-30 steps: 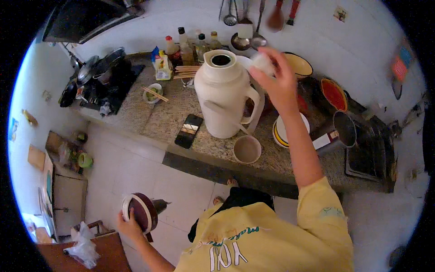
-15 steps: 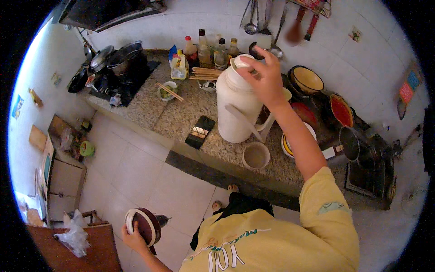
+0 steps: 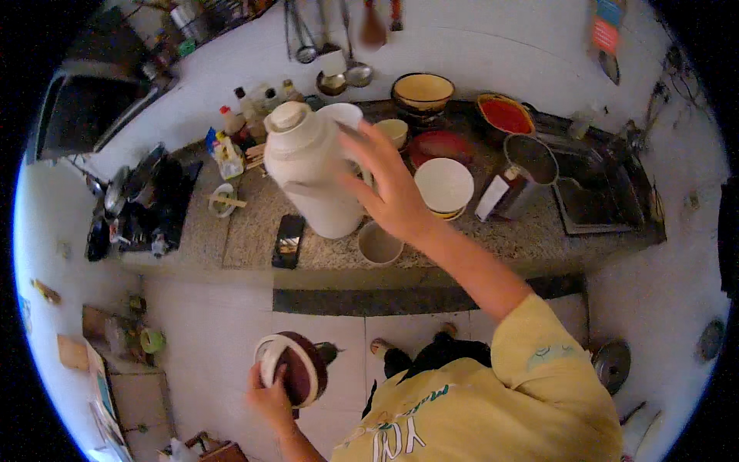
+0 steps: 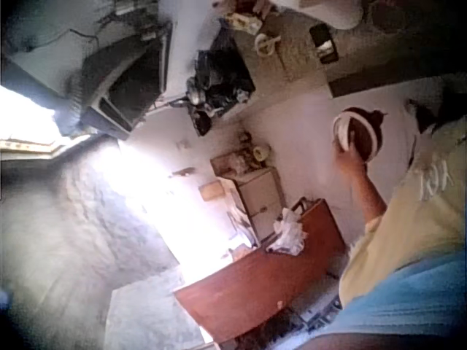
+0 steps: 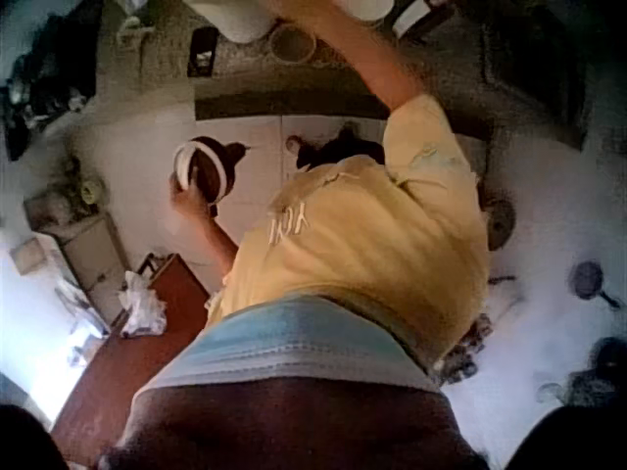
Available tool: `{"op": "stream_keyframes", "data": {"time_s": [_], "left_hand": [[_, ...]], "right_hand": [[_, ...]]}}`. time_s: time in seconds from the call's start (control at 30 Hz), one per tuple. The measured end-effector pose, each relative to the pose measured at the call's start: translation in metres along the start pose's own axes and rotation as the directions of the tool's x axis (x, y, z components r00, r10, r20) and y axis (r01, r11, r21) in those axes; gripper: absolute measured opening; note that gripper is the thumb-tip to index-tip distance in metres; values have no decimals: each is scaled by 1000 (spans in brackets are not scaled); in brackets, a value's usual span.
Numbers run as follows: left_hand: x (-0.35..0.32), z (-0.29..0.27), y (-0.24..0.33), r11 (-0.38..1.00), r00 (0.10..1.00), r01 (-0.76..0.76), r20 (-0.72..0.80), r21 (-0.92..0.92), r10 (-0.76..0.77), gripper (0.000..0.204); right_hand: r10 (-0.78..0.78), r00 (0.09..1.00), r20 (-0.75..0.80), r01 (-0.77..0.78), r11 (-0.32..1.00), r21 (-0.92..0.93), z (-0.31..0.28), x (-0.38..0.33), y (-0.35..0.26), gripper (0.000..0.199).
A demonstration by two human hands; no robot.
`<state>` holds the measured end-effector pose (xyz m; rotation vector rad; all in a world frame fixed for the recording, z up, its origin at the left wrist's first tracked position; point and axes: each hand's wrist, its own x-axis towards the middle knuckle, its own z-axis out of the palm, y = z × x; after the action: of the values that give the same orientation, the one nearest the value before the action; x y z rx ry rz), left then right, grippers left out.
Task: The person uses chopsticks to mix sliced cucumbers in a small bowl. They then unplug an electric kettle, move it, and retrieve a thermos and a cup. The person pours liquid from the thermos into the cup and then into the kettle before placing the kettle back on the counter.
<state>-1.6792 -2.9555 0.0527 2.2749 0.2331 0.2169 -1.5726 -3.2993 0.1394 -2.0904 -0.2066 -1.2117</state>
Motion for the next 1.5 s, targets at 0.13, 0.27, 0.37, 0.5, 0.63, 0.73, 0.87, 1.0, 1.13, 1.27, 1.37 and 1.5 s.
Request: {"op": "stream_keyframes", "data": {"time_s": [0.13,0.27,0.37,0.5,0.63,0.73,0.87,1.0,1.13,1.27,1.37,1.5], "left_hand": [[-22,49,60,979,966,-131,200,-160,161,37],[-60,111,132,913,886,-193,337,-360,320,37],[-104,166,196,809,839,-174,346,-562,421,30],[-179,233,275,593,819,185,457,-784,347,17],[-242,271,318,383,752,451,574,-807,325,24],[-239,287,311,324,685,572,656,-754,318,30],[-243,287,306,234,637,667,704,-707,315,37],[-252,306,312,196,699,622,650,-758,299,43],[-240,342,305,275,655,647,703,-711,275,66],[-212,366,284,228,411,768,734,-598,541,53],[-205,371,282,329,528,701,770,-633,358,47],[-206,366,269,302,696,617,683,-727,222,47]], "right_hand": [[375,723,580,-512,855,85,-123,-77,-16,21],[441,284,851,-514,819,-253,-236,-160,-16,30],[531,219,818,-584,743,-327,-314,-216,-16,35],[689,437,579,-683,673,-285,-387,-277,-1,38],[864,418,282,-908,383,172,-420,-289,41,45],[896,406,180,-771,230,594,-429,-258,58,42],[882,416,220,-709,163,687,-417,-247,87,33],[868,373,328,-745,70,663,-417,-251,121,28],[844,434,316,-900,420,115,-434,-279,180,38],[701,634,327,-662,710,-238,-447,-254,207,45],[858,178,482,-532,-329,780,-437,-229,227,52],[818,29,574,-992,95,-84,-423,-195,229,66]]}}
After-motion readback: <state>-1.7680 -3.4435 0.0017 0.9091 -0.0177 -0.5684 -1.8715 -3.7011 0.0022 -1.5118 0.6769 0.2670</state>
